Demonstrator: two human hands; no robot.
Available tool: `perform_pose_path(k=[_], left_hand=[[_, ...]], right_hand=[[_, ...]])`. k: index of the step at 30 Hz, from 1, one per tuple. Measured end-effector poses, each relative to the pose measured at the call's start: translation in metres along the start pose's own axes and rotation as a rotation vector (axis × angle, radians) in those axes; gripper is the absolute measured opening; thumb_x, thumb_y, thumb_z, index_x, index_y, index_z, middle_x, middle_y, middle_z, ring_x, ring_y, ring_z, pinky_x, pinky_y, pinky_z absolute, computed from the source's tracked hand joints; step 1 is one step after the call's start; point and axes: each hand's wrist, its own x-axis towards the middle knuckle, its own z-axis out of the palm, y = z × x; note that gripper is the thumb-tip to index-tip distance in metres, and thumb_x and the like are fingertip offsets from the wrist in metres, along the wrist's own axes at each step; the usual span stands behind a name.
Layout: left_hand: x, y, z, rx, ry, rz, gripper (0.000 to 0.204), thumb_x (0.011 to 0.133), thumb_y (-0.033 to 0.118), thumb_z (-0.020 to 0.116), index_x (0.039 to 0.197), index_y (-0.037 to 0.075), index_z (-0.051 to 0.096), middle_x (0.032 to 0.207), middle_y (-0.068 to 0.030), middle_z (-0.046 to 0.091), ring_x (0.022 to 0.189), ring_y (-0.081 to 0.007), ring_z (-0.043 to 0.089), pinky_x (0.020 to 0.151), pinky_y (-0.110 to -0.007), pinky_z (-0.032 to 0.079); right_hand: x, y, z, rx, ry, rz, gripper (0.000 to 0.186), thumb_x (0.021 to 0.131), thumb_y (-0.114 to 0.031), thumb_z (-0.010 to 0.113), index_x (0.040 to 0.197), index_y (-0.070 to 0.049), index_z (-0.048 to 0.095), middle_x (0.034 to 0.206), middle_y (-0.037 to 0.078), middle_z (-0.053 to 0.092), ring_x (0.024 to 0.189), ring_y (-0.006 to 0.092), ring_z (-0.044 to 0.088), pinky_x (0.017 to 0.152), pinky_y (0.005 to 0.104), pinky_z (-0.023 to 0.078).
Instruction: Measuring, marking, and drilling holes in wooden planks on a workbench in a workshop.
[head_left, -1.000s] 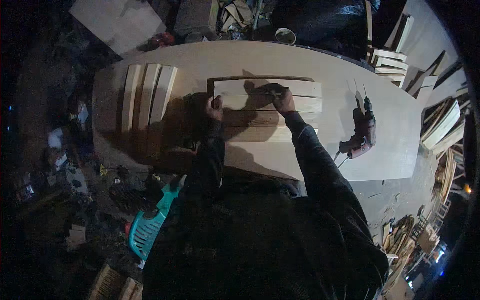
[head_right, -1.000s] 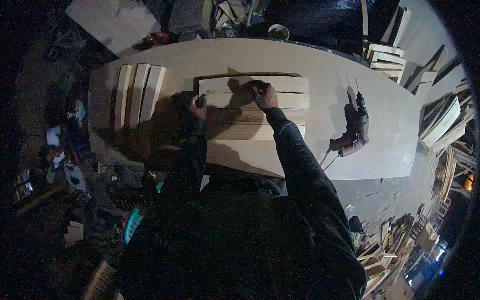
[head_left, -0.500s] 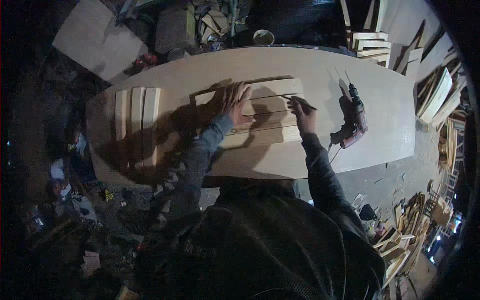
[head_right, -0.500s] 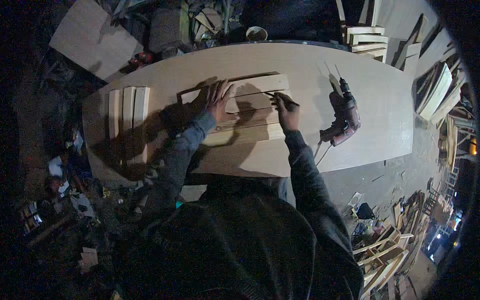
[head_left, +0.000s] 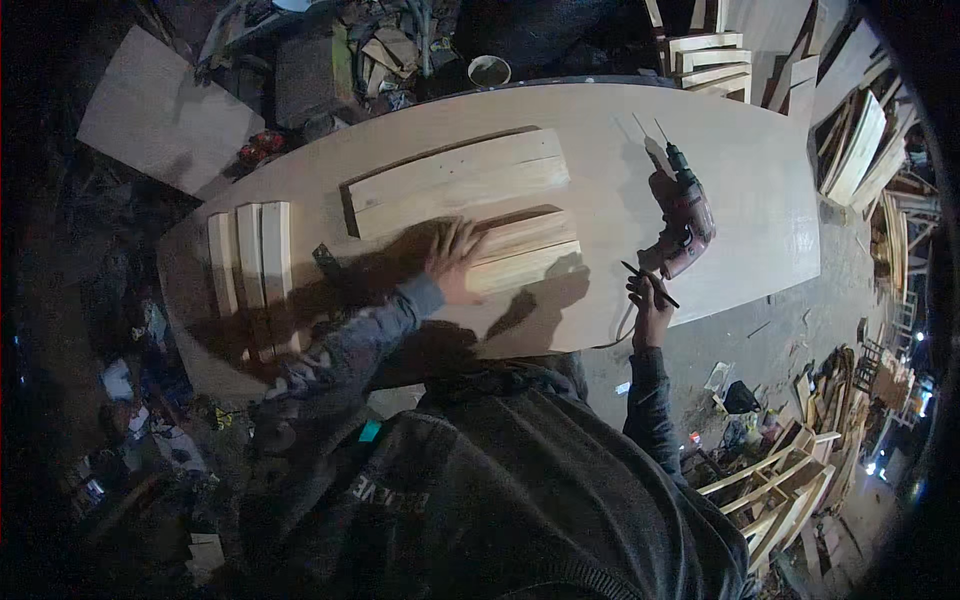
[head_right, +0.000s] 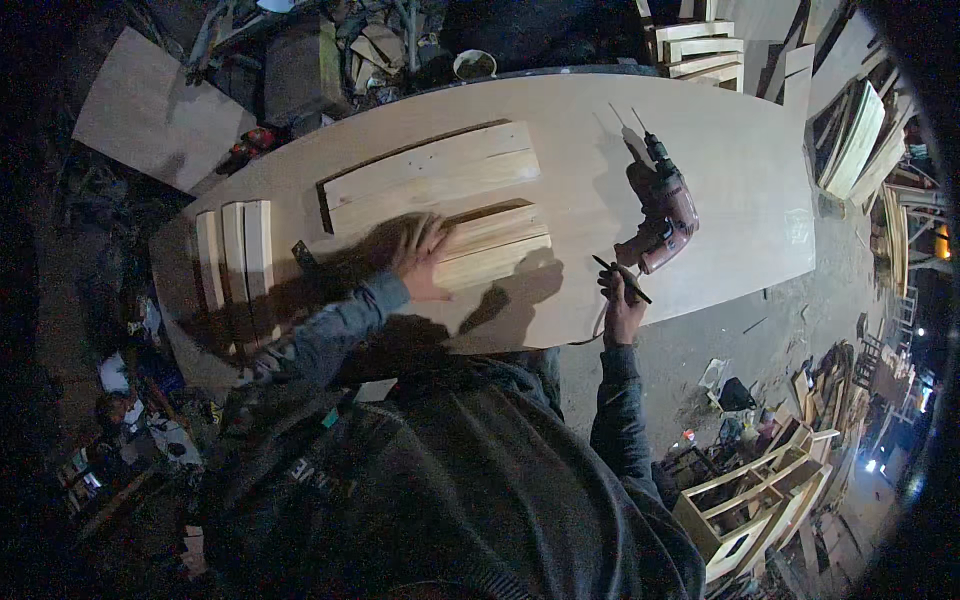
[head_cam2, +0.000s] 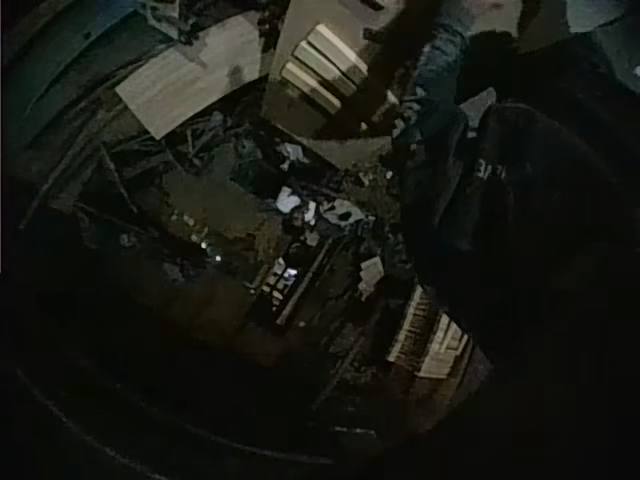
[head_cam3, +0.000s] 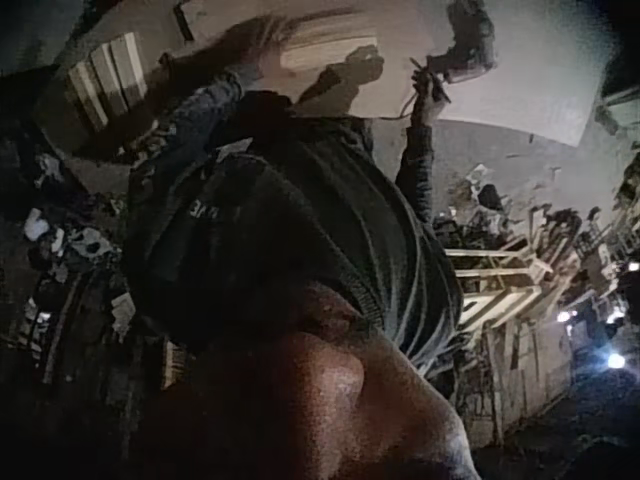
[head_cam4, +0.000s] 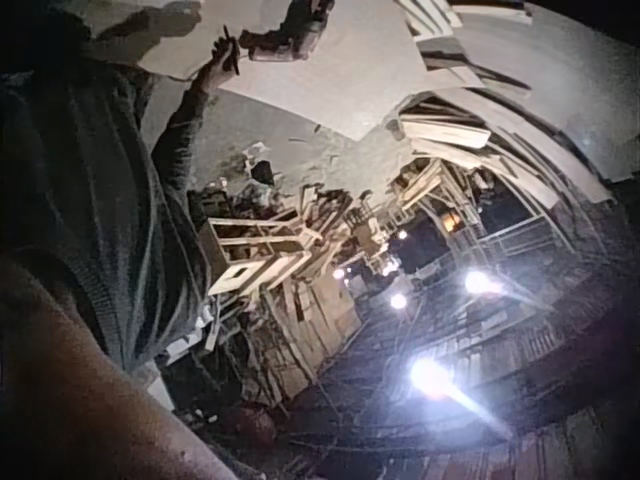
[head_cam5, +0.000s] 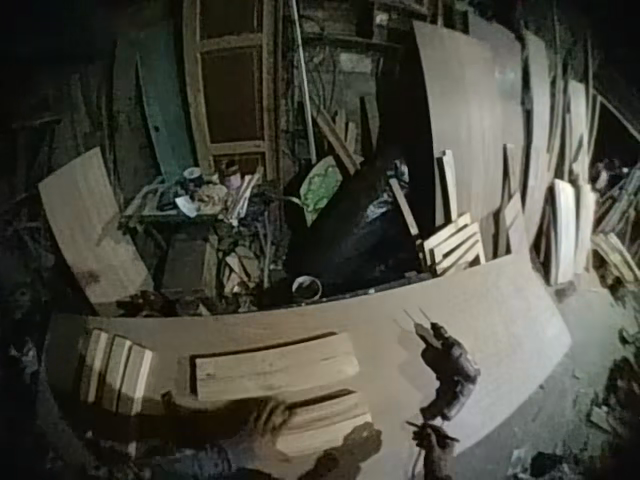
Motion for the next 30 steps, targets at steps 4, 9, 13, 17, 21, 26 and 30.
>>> perform_pose_path(k=[4, 9, 13, 17, 21, 26, 30], left_hand=[[-0.014, 0.013, 0.031, -0.012, -0.003, -0.121, 0.131, 0.058, 0.058, 0.083, 0.158, 0.024, 0.005, 0.16, -0.0219, 0.003, 0.143, -0.0539, 0.006, 0.113, -0.07, 0.009], [-0.027, 0.017, 0.051, -0.753, -0.308, 0.003, 0.128, 0.061, 0.065, 0.078, 0.158, 0.019, 0.007, 0.16, -0.0239, 0.001, 0.146, -0.0464, 0.008, 0.116, -0.062, 0.014], [-0.036, 0.029, 0.05, -0.426, -0.258, 0.003, 0.125, 0.058, 0.066, 0.081, 0.155, 0.015, 0.02, 0.159, -0.0254, 0.008, 0.146, -0.0442, 0.013, 0.116, -0.056, 0.02], [-0.022, 0.013, 0.035, -0.395, -0.312, -0.063, 0.111, 0.058, 0.064, 0.084, 0.145, 0.009, 0.043, 0.151, -0.0267, 0.033, 0.139, -0.0396, 0.035, 0.113, -0.05, 0.032], [-0.007, -0.016, 0.017, -0.558, 0.194, 0.009, 0.083, 0.071, 0.054, 0.08, 0.136, 0.012, 0.052, 0.131, -0.0211, 0.055, 0.123, -0.0342, 0.053, 0.104, -0.045, 0.043], [0.002, -0.019, 0.018, -0.386, 0.381, 0.055, 0.075, 0.078, 0.046, 0.077, 0.138, 0.011, 0.049, 0.139, -0.0181, 0.048, 0.125, -0.0312, 0.05, 0.103, -0.042, 0.044], [-0.013, -0.011, 0.038, 0.137, 0.131, -0.216, 0.111, 0.073, 0.051, 0.08, 0.155, 0.013, 0.017, 0.154, -0.0212, 0.029, 0.141, -0.039, 0.027, 0.115, -0.05, 0.028]], right_hand=[[0.01, -0.008, 0.013, 0.022, -0.04, -0.028, 0.03, 0.098, -0.021, 0.06, 0.118, 0.002, 0.063, 0.097, 0.01, 0.07, 0.085, 0.017, 0.068, 0.072, 0.0268, 0.052], [0.007, -0.023, 0.037, -0.054, -0.19, -0.152, 0.029, 0.099, -0.021, 0.058, 0.116, 0.002, 0.064, 0.098, 0.012, 0.071, 0.086, 0.0187, 0.068, 0.075, 0.0309, 0.054], [-0.013, -0.017, 0.066, -0.291, -0.439, -0.52, 0.045, 0.099, -0.031, 0.055, 0.127, 0.004, 0.057, 0.108, 0.014, 0.067, 0.101, 0.0236, 0.064, 0.089, 0.034, 0.05], [-0.023, -0.01, 0.103, -0.65, -0.601, -0.72, 0.03, 0.088, 0.002, 0.052, 0.114, -0.001, 0.065, 0.109, 0.012, 0.068, 0.091, 0.022, 0.065, 0.081, 0.0331, 0.05], [-0.006, -0.014, 0.149, -0.974, -0.656, -0.995, 0.039, 0.079, -0.009, 0.061, 0.117, -0.002, 0.063, 0.101, 0.016, 0.065, 0.097, 0.0358, 0.06, 0.093, 0.0443, 0.045], [0.043, -0.011, 0.186, -0.903, -0.492, -1.051, 0.027, 0.092, -0.012, 0.055, 0.118, -0.007, 0.064, 0.108, 0.016, 0.064, 0.1, 0.0373, 0.057, 0.087, 0.0468, 0.048], [0.058, 0.013, 0.193, -0.908, -0.728, -0.962, 0.033, 0.092, -0.009, 0.053, 0.124, -0.006, 0.061, 0.112, 0.018, 0.064, 0.104, 0.0385, 0.058, 0.089, 0.0464, 0.048]])
